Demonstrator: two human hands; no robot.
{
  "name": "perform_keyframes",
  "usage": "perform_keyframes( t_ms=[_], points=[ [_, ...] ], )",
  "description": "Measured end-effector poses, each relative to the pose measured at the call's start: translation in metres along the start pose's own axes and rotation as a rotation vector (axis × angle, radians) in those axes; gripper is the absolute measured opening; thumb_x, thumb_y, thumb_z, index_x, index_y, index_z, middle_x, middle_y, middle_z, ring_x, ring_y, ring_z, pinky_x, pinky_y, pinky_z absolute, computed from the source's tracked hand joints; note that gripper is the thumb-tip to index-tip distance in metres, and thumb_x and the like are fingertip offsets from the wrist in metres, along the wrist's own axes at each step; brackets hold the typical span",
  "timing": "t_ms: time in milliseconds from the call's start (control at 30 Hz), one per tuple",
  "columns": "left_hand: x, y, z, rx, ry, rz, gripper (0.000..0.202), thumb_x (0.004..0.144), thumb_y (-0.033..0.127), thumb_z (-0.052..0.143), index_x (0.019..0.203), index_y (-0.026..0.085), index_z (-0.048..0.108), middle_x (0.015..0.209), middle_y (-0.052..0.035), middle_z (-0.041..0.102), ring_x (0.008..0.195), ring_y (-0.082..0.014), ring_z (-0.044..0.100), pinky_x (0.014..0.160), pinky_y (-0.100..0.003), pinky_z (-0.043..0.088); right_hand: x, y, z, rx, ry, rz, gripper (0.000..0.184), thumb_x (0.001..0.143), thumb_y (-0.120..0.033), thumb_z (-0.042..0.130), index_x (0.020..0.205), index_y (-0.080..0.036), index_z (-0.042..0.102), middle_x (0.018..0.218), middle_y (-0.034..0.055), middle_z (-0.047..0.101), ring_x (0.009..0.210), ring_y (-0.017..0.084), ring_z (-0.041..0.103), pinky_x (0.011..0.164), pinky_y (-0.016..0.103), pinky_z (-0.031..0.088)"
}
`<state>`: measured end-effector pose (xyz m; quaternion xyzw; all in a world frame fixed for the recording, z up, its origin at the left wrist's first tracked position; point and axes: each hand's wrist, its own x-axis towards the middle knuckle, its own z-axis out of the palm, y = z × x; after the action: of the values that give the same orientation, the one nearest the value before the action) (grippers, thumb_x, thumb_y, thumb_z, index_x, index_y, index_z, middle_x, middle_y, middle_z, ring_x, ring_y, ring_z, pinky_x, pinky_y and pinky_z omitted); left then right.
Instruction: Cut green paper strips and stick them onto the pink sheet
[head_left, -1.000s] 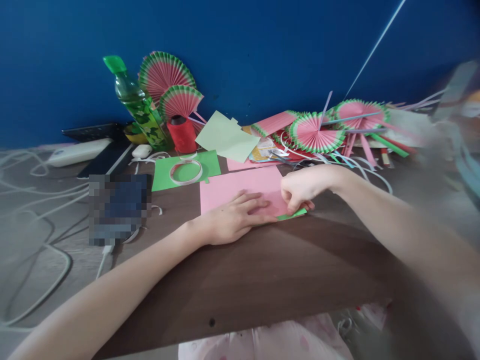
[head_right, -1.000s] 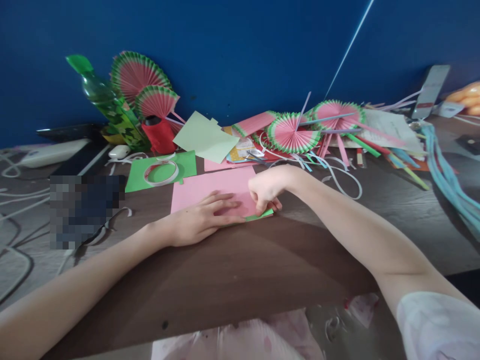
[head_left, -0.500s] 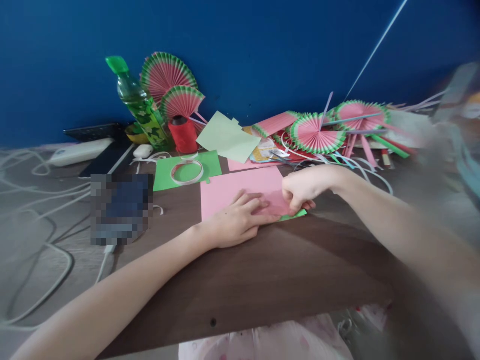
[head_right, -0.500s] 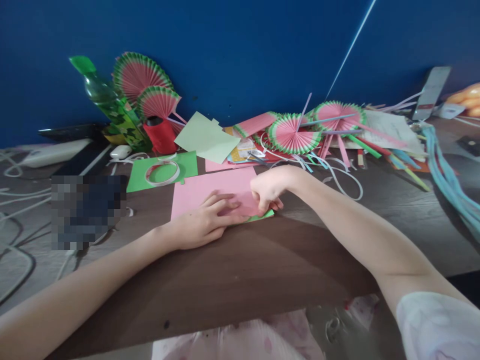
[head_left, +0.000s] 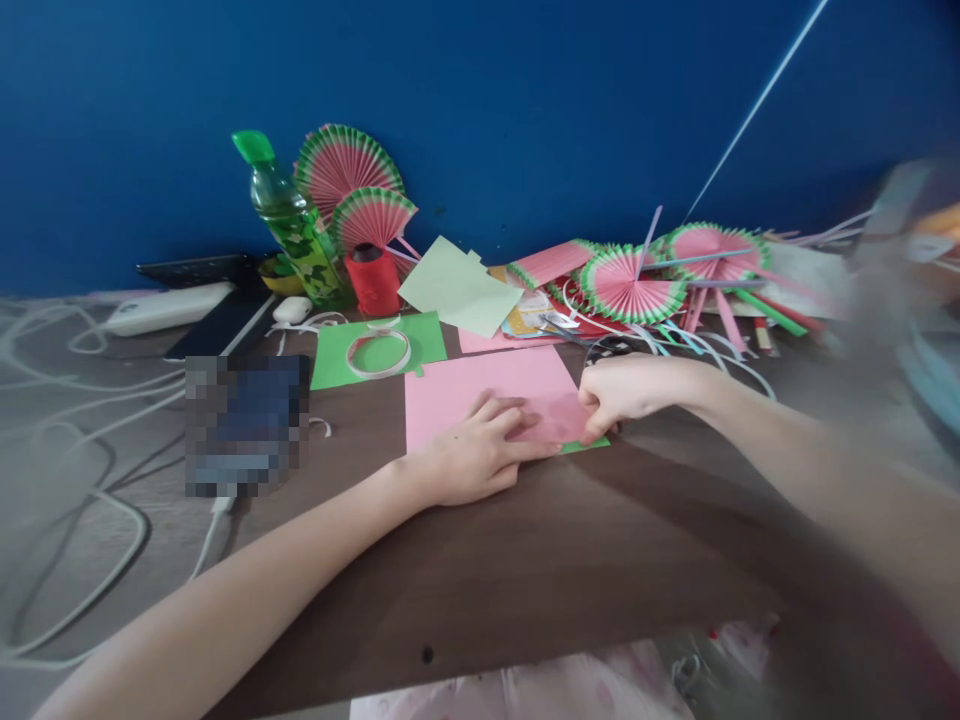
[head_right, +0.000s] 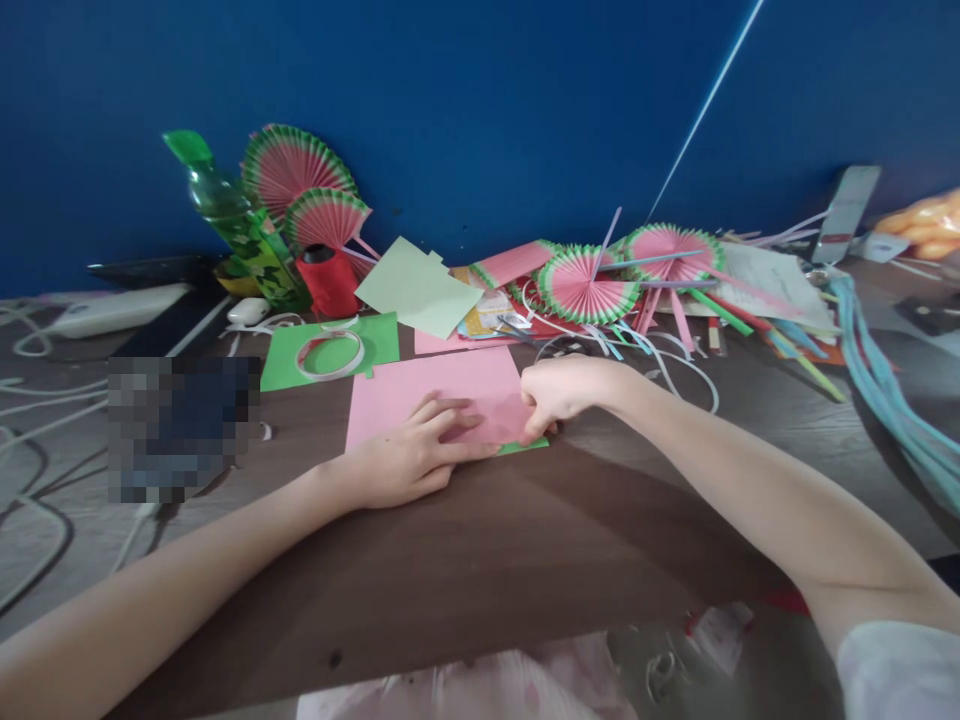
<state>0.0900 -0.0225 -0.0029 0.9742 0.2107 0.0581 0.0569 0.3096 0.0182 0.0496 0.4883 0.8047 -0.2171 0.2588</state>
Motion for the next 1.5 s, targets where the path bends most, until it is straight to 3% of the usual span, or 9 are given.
perform_keyframes(
  t_ms=[267, 400, 500, 633, 733, 900, 1033, 1300, 1500],
  points=[
    [0.000, 0.000, -0.001, -0.036, -0.005, -0.011, 0.047, 0.083, 0.019, 0.037, 0.127, 0.030, 0.046, 0.129, -0.0070, 0.044, 0.124, -0.0266, 0.029, 0.106, -0.051, 0.015, -0.009, 0.024, 0.011, -0.060, 0.131, 0.141, 0.041, 0.059, -0.061, 0.057, 0.055, -0.020, 0.056, 0.052, 0.0002, 0.055, 0.051, 0.014, 0.048, 0.050, 0.026, 0.024],
    [0.001, -0.003, -0.005, -0.171, -0.002, -0.018, 0.046, 0.083, 0.017, 0.037, 0.125, 0.030, 0.049, 0.128, -0.0059, 0.047, 0.124, -0.0243, 0.032, 0.106, -0.048, 0.015, -0.013, 0.025, 0.012, -0.004, 0.137, 0.079, 0.042, 0.062, -0.061, 0.055, 0.055, -0.020, 0.054, 0.050, -0.0012, 0.052, 0.049, 0.013, 0.045, 0.049, 0.026, 0.023],
    [0.001, -0.013, -0.010, -0.412, -0.029, -0.046, 0.046, 0.084, 0.015, 0.035, 0.127, 0.028, 0.046, 0.129, -0.0044, 0.049, 0.126, -0.0209, 0.032, 0.107, -0.044, 0.014, -0.010, 0.014, 0.014, -0.016, 0.221, 0.001, 0.046, 0.064, -0.065, 0.050, 0.054, -0.020, 0.051, 0.053, -0.0006, 0.053, 0.051, 0.013, 0.046, 0.048, 0.026, 0.023],
    [-0.002, -0.034, -0.017, -0.965, -0.073, -0.165, 0.053, 0.088, 0.021, 0.034, 0.139, 0.027, 0.022, 0.132, -0.0053, 0.048, 0.124, -0.0183, 0.039, 0.103, -0.040, 0.027, -0.006, 0.000, 0.020, -0.129, 0.261, 0.023, 0.046, 0.060, -0.066, 0.053, 0.054, -0.021, 0.050, 0.057, 0.0012, 0.055, 0.053, 0.016, 0.048, 0.049, 0.026, 0.023],
    [-0.006, -0.045, -0.023, -1.149, 0.043, -0.219, 0.049, 0.086, 0.025, 0.040, 0.135, 0.020, 0.033, 0.136, -0.0104, 0.042, 0.123, -0.0206, 0.041, 0.100, -0.037, 0.033, -0.006, -0.002, 0.022, -0.139, 0.264, 0.047, 0.046, 0.061, -0.067, 0.052, 0.056, -0.021, 0.050, 0.058, 0.0015, 0.056, 0.053, 0.016, 0.049, 0.049, 0.025, 0.022],
    [-0.014, -0.045, -0.034, -0.689, -0.119, -0.261, 0.057, 0.072, 0.032, 0.061, 0.126, 0.027, 0.046, 0.134, -0.0046, 0.043, 0.125, -0.0240, 0.035, 0.105, -0.042, 0.024, -0.006, 0.005, 0.027, -0.123, 0.301, 0.018, 0.049, 0.061, -0.069, 0.051, 0.056, -0.020, 0.046, 0.058, 0.0010, 0.055, 0.053, 0.015, 0.047, 0.050, 0.025, 0.020],
    [-0.021, -0.046, -0.044, -0.345, -0.260, -0.289, 0.074, 0.065, 0.037, 0.064, 0.132, 0.039, 0.033, 0.139, -0.0018, 0.031, 0.130, -0.0306, 0.019, 0.104, -0.054, 0.013, -0.006, 0.009, 0.033, -0.073, 0.333, -0.046, 0.050, 0.064, -0.067, 0.051, 0.055, -0.020, 0.039, 0.058, -0.0004, 0.052, 0.054, 0.014, 0.044, 0.050, 0.025, 0.018],
    [-0.033, -0.044, -0.063, -0.205, -0.465, -0.358, 0.080, 0.069, 0.034, 0.058, 0.138, 0.035, 0.018, 0.150, -0.0045, 0.009, 0.134, -0.0321, 0.006, 0.102, -0.057, 0.010, -0.005, 0.023, 0.039, 0.151, 0.331, -0.209, 0.047, 0.068, -0.061, 0.053, 0.056, -0.019, 0.034, 0.056, -0.0040, 0.041, 0.053, 0.011, 0.038, 0.051, 0.023, 0.021],
    [-0.038, -0.050, -0.064, -0.276, -0.528, -0.280, 0.094, 0.064, 0.040, 0.064, 0.140, 0.031, 0.011, 0.150, -0.0053, -0.002, 0.135, -0.0326, -0.002, 0.104, -0.054, 0.003, -0.002, 0.026, 0.037, 0.204, 0.313, -0.192, 0.046, 0.067, -0.058, 0.055, 0.054, -0.018, 0.037, 0.053, -0.0048, 0.041, 0.052, 0.009, 0.037, 0.051, 0.023, 0.022]
  ],
)
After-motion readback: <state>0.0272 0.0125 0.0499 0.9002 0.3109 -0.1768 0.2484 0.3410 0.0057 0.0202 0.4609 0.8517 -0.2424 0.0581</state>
